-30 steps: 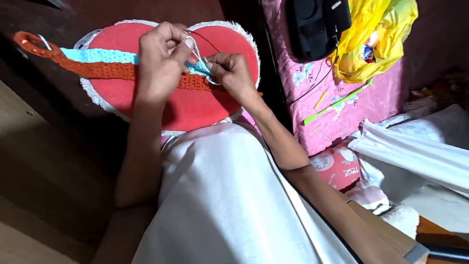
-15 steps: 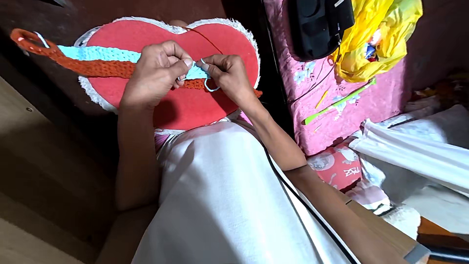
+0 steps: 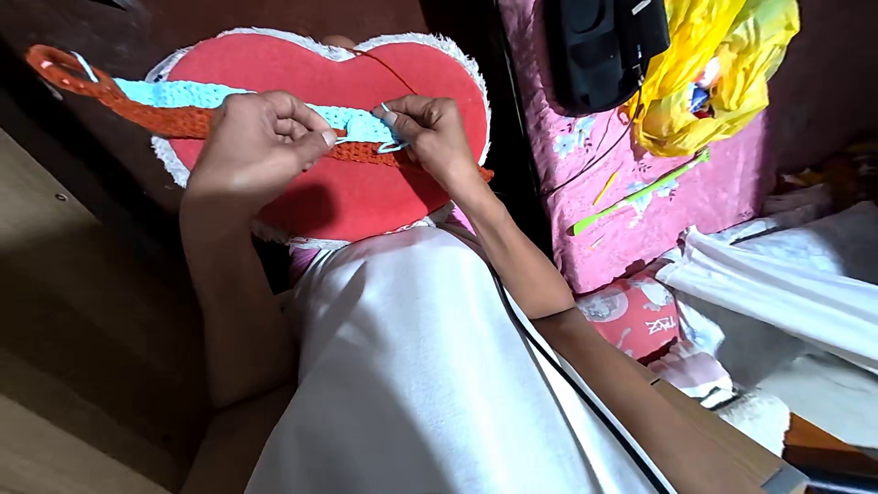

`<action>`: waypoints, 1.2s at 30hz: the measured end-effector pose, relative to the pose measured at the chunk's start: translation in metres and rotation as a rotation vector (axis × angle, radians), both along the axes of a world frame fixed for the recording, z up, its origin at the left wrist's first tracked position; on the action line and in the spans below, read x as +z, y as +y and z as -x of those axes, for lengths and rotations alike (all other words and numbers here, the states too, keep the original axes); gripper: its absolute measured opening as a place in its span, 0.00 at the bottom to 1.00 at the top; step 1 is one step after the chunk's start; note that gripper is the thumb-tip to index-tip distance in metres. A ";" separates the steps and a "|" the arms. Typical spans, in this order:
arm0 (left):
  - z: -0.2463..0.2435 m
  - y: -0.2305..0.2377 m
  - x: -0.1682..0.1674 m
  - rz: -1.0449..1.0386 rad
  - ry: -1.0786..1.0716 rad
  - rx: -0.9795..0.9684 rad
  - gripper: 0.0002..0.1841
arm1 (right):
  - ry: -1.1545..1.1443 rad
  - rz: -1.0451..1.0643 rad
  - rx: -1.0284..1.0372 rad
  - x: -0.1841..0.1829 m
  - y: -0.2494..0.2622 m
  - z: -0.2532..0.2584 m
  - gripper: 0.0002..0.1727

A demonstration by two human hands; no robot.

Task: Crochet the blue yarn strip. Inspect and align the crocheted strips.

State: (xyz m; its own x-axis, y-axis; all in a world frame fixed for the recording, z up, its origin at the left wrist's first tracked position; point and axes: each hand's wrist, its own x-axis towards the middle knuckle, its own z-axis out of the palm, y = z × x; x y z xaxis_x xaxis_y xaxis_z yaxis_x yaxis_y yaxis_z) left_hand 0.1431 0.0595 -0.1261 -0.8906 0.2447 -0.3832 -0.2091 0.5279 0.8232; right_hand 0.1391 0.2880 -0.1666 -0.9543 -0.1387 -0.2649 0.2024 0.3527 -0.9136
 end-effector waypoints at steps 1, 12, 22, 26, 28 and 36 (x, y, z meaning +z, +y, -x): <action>-0.001 0.001 0.003 0.088 0.003 -0.027 0.05 | 0.006 0.001 0.003 0.000 0.000 0.000 0.12; 0.007 -0.029 -0.035 -0.744 -0.168 -0.020 0.13 | -0.015 0.121 0.031 0.003 0.004 -0.003 0.09; 0.005 -0.038 -0.049 -0.961 -0.207 0.099 0.16 | -0.181 0.208 0.120 0.028 0.013 0.006 0.09; 0.000 -0.033 -0.028 -0.596 -0.135 0.080 0.08 | -0.197 0.318 0.111 0.029 0.017 0.004 0.10; -0.002 -0.027 -0.022 -0.447 -0.091 0.112 0.05 | -0.213 0.445 0.090 0.025 0.020 0.002 0.11; 0.001 -0.027 -0.025 -0.445 -0.126 0.119 0.07 | -0.364 0.915 0.147 0.013 0.011 -0.006 0.12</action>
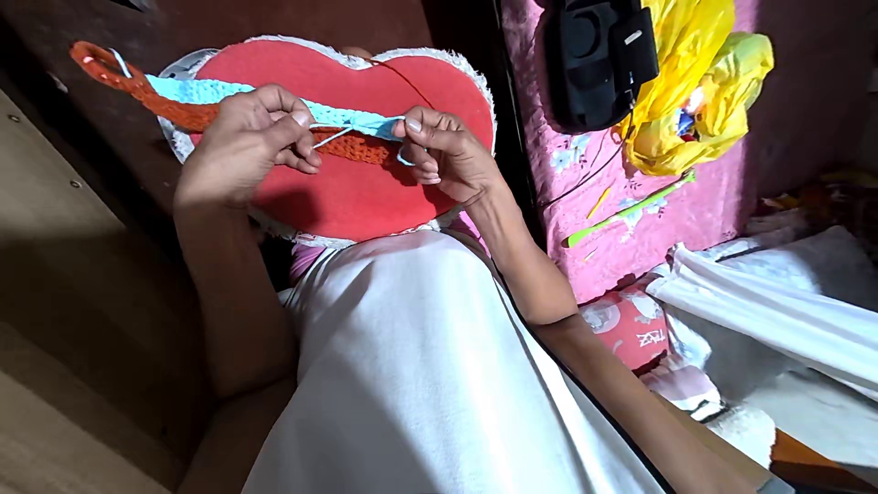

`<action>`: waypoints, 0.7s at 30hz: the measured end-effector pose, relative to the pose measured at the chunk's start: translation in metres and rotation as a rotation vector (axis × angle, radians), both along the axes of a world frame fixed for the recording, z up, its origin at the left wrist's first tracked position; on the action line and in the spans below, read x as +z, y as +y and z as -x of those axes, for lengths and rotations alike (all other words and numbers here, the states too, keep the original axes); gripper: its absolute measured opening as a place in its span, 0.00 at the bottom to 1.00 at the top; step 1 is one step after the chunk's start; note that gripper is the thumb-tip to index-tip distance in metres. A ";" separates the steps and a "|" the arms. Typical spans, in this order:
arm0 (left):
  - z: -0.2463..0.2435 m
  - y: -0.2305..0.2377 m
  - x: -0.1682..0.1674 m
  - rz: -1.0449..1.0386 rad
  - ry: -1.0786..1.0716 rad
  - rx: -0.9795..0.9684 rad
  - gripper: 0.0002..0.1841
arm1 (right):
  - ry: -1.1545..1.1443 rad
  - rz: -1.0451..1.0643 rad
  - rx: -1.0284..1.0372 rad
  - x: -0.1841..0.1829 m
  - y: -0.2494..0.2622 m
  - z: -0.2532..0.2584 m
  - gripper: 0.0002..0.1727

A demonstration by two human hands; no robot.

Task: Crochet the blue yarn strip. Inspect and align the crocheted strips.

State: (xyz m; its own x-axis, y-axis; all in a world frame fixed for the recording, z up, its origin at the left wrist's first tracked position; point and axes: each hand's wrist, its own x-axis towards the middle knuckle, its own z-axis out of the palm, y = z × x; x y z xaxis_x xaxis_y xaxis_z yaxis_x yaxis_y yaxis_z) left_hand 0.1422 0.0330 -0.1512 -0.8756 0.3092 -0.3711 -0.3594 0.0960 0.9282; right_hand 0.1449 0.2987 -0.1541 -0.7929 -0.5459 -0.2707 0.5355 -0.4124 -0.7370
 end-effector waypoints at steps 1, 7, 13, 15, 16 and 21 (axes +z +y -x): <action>0.000 -0.001 0.000 -0.025 0.006 0.000 0.07 | -0.040 0.002 -0.020 0.002 -0.004 0.001 0.12; -0.010 0.002 0.030 0.035 0.150 -0.114 0.03 | -0.016 -0.324 -0.081 0.016 -0.036 0.007 0.20; -0.017 -0.001 0.060 0.119 0.371 -0.092 0.08 | 0.585 -1.053 0.110 0.017 -0.053 0.003 0.17; -0.012 0.004 0.062 0.181 0.349 -0.054 0.09 | 0.668 -1.165 0.134 0.020 -0.054 -0.002 0.16; -0.007 0.008 0.062 0.198 0.328 -0.024 0.10 | 0.703 -1.204 0.140 0.021 -0.055 -0.005 0.16; 0.019 0.038 0.053 0.065 0.298 -0.041 0.12 | 0.746 -1.179 0.016 0.015 -0.055 -0.004 0.13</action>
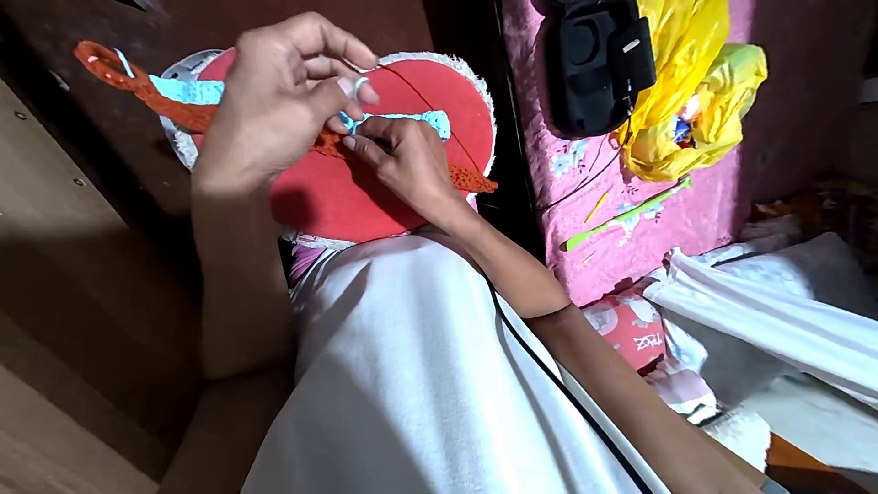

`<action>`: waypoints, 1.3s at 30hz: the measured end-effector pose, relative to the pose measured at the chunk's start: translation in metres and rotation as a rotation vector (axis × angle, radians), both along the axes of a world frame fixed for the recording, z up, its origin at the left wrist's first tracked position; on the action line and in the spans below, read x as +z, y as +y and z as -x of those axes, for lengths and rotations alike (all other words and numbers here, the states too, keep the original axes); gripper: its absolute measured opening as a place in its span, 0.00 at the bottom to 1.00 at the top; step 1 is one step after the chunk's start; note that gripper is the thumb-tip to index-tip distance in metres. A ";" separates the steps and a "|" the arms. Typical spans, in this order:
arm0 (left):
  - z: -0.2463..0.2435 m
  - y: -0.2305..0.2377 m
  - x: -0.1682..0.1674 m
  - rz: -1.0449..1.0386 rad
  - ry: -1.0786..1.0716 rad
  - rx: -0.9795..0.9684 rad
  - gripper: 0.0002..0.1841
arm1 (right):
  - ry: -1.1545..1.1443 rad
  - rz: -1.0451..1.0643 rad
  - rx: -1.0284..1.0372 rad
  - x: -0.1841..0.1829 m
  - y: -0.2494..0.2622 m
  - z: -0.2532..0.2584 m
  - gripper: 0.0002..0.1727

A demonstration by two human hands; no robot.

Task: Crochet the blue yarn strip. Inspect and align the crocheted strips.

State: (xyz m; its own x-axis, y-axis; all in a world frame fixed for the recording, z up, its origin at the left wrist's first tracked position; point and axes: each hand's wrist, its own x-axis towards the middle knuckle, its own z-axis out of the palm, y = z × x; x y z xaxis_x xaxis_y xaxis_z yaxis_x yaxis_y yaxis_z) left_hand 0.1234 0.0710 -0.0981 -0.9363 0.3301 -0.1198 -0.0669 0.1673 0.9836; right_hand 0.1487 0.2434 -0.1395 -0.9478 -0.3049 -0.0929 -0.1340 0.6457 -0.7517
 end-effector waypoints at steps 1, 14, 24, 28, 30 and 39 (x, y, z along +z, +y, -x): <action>0.004 0.005 -0.002 -0.028 0.011 -0.018 0.13 | -0.031 0.082 -0.016 0.000 0.003 0.003 0.14; -0.019 0.023 -0.014 0.213 0.117 0.031 0.11 | -0.316 0.684 -0.025 0.018 0.058 0.015 0.10; -0.026 0.059 -0.029 0.170 0.111 0.162 0.08 | -0.173 0.608 -0.085 0.007 0.064 0.005 0.09; -0.030 0.071 -0.035 0.325 0.236 0.230 0.07 | -0.158 0.529 -0.174 0.002 0.063 -0.001 0.08; -0.029 0.072 -0.040 0.383 0.369 0.188 0.08 | -0.184 0.545 -0.190 0.001 0.065 0.000 0.08; -0.023 0.078 -0.060 0.493 0.767 0.077 0.12 | -0.368 0.662 -0.290 0.006 0.072 0.004 0.08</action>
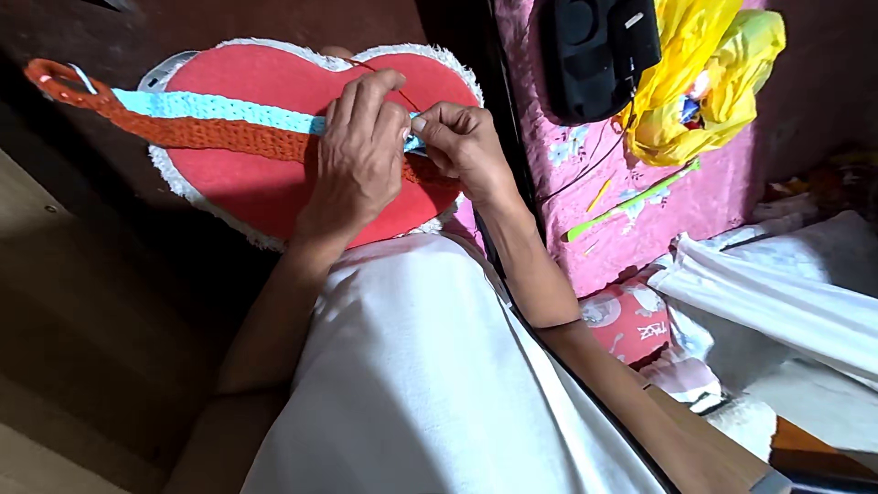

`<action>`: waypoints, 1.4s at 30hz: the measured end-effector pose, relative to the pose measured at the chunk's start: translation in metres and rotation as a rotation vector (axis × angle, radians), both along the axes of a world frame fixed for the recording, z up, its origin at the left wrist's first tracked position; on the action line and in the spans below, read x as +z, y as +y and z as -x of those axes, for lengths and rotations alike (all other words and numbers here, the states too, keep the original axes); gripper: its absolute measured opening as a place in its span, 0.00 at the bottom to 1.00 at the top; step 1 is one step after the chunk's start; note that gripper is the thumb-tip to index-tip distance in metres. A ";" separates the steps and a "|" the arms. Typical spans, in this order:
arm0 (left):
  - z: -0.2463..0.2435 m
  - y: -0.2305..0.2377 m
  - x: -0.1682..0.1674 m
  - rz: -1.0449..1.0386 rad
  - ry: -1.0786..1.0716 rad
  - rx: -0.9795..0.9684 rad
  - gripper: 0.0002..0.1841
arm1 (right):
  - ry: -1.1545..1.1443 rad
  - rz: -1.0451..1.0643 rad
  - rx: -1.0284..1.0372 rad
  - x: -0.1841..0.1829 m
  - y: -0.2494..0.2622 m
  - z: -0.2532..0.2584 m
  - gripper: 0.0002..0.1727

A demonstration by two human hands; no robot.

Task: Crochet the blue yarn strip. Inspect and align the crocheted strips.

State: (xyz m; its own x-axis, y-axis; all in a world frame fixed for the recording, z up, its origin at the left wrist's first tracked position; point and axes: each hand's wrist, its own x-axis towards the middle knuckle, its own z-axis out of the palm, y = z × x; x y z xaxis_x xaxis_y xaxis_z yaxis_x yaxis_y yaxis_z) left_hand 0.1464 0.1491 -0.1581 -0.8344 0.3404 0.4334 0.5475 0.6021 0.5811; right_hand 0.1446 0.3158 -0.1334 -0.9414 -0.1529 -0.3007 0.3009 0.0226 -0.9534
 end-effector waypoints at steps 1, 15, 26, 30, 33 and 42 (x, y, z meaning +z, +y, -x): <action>0.000 0.000 -0.001 -0.015 0.006 -0.031 0.12 | -0.016 0.006 -0.004 0.000 0.001 0.001 0.08; 0.014 -0.018 0.022 -0.088 -0.773 -0.135 0.10 | 0.442 -0.313 0.159 -0.026 0.009 -0.008 0.10; -0.001 -0.004 -0.005 -0.120 -0.380 0.028 0.08 | -0.039 0.218 0.140 -0.023 0.010 0.001 0.09; -0.001 -0.008 -0.004 -0.217 -0.473 0.015 0.11 | -0.044 0.205 0.128 -0.023 0.010 0.000 0.09; 0.000 -0.014 -0.003 -0.223 -0.480 -0.011 0.13 | -0.011 0.170 0.089 -0.023 0.008 -0.003 0.08; -0.002 -0.017 -0.002 -0.355 -0.471 0.025 0.12 | 0.146 0.072 0.011 -0.027 0.000 -0.014 0.07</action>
State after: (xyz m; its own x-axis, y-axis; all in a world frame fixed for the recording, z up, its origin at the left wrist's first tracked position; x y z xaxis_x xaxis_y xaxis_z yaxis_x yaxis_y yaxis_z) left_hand 0.1480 0.1317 -0.1599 -0.9706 0.2198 0.0984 0.1699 0.3357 0.9265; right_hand 0.1583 0.3160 -0.1601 -0.9724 -0.1797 -0.1486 0.1590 -0.0452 -0.9862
